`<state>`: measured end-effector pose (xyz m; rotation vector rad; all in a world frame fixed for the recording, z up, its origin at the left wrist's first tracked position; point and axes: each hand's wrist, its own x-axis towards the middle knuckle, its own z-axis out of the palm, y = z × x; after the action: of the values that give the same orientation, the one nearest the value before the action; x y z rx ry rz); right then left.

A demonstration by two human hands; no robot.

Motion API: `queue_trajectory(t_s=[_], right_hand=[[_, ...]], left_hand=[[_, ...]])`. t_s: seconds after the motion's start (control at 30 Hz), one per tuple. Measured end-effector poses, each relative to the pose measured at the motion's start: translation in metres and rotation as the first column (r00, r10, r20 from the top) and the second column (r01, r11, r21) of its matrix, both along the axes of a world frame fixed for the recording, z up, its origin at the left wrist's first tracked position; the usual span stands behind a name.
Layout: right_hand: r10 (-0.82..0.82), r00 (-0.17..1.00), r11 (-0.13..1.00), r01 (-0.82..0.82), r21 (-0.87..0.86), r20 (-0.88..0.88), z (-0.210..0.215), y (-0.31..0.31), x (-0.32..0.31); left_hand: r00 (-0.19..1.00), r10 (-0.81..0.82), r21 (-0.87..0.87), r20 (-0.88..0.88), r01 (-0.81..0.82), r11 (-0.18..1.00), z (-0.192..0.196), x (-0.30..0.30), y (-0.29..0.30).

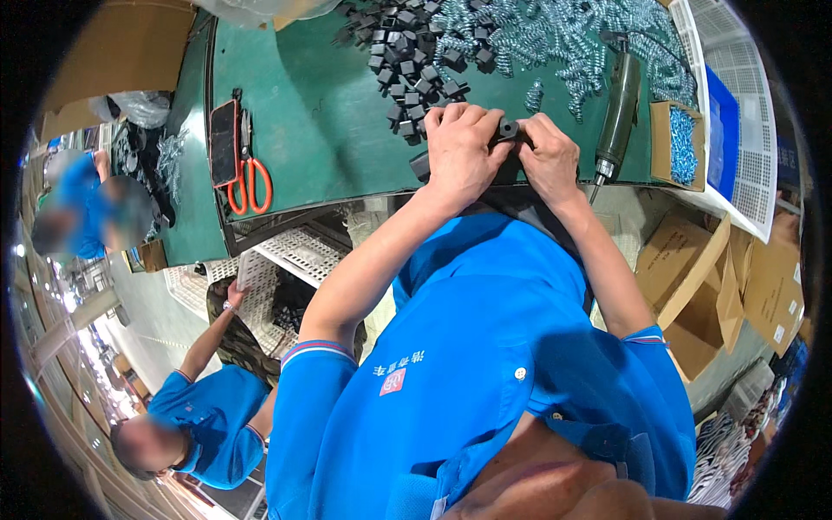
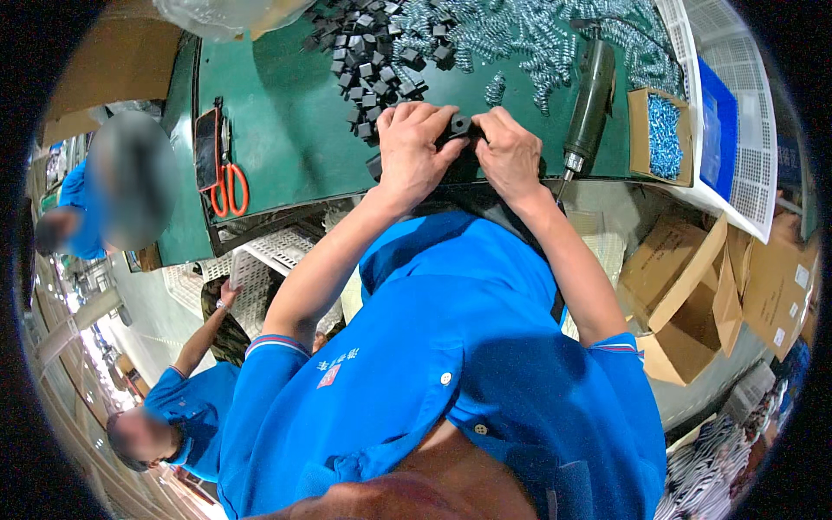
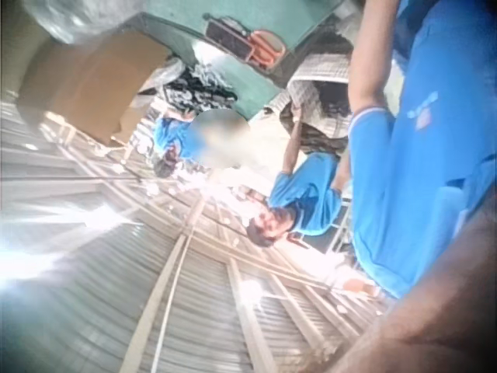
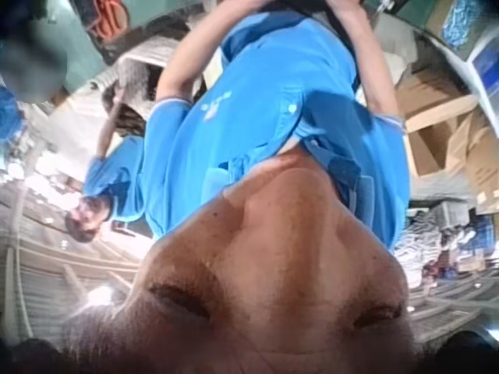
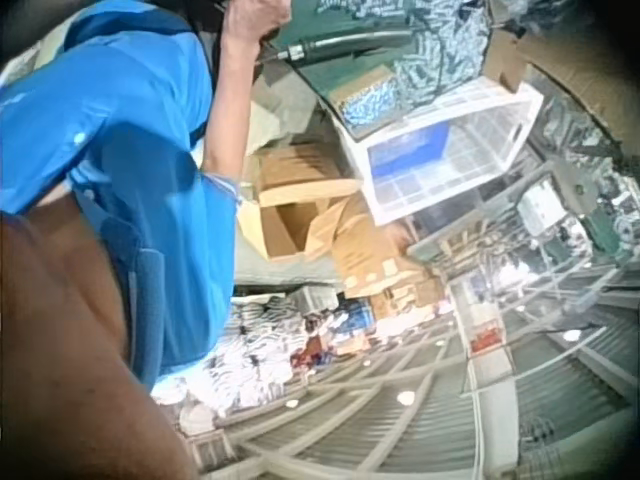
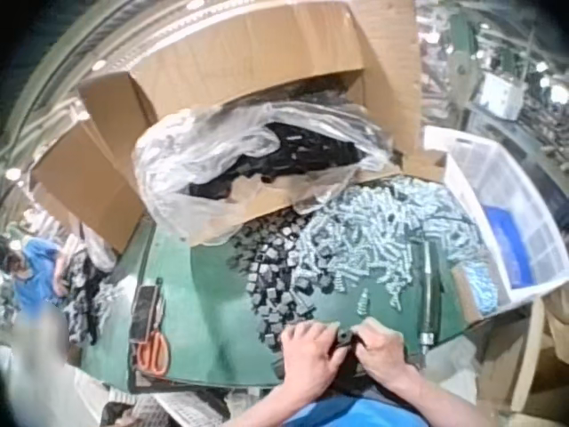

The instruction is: The person assembles small electronic components by inserting a coiled wire into a black plastic housing and securing it with a power screwdriver. They repeat this process for multiple units on a green workbench.

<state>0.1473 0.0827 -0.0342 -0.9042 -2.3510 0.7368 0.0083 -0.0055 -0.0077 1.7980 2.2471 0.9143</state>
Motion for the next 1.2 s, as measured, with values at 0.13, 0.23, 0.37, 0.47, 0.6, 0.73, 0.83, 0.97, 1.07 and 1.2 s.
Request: queue_trajectory(t_s=[0.13,0.23,0.37,0.47,0.6,0.73,0.83,0.97,1.07,1.2], right_hand=[[0.061,0.997,0.997,-0.062,0.034,0.041,-0.002,0.001,0.003],[0.145,0.984,0.988,-0.15,0.035,0.102,0.001,0.005,0.006],[0.219,0.972,0.976,-0.217,-0.033,0.085,0.025,0.02,0.026],[-0.321,0.943,0.915,0.332,-0.229,0.084,0.072,0.05,0.063],[-0.386,0.751,0.906,0.417,0.069,0.536,0.048,0.091,0.082],[-0.396,0.74,0.893,0.448,0.04,0.543,0.035,0.102,0.065],[-0.412,0.83,0.869,0.482,-0.112,0.377,0.03,0.101,0.072],[-0.383,0.873,0.727,0.083,-0.682,-0.303,0.049,0.092,0.09],[-0.42,0.764,0.749,-0.014,-0.663,-0.49,0.089,0.083,0.074],[-0.373,0.53,0.787,-0.254,-0.563,-0.762,0.119,0.069,0.037]], left_hand=[[0.995,-0.099,-0.162,-0.006,0.097,0.982,0.011,-0.007,0.004],[0.981,-0.137,-0.234,-0.134,0.103,0.967,0.013,-0.004,0.007],[0.903,-0.221,-0.351,-0.369,0.085,0.933,0.009,0.005,0.015],[0.834,-0.262,-0.35,-0.485,0.09,0.932,0.017,0.012,0.014],[0.972,-0.117,-0.157,-0.202,0.086,0.984,0.009,0.002,0.006],[0.981,-0.091,-0.172,-0.173,0.061,0.983,0.001,0.002,0.008],[0.978,-0.088,-0.187,-0.187,0.053,0.981,0.001,0.005,0.007],[0.94,-0.109,-0.247,-0.323,0.028,0.969,0.001,0.013,0.011],[0.953,-0.114,-0.239,-0.281,0.046,0.97,0.0,0.011,0.012],[0.959,-0.11,-0.241,-0.261,0.045,0.969,0.001,0.008,0.012]])
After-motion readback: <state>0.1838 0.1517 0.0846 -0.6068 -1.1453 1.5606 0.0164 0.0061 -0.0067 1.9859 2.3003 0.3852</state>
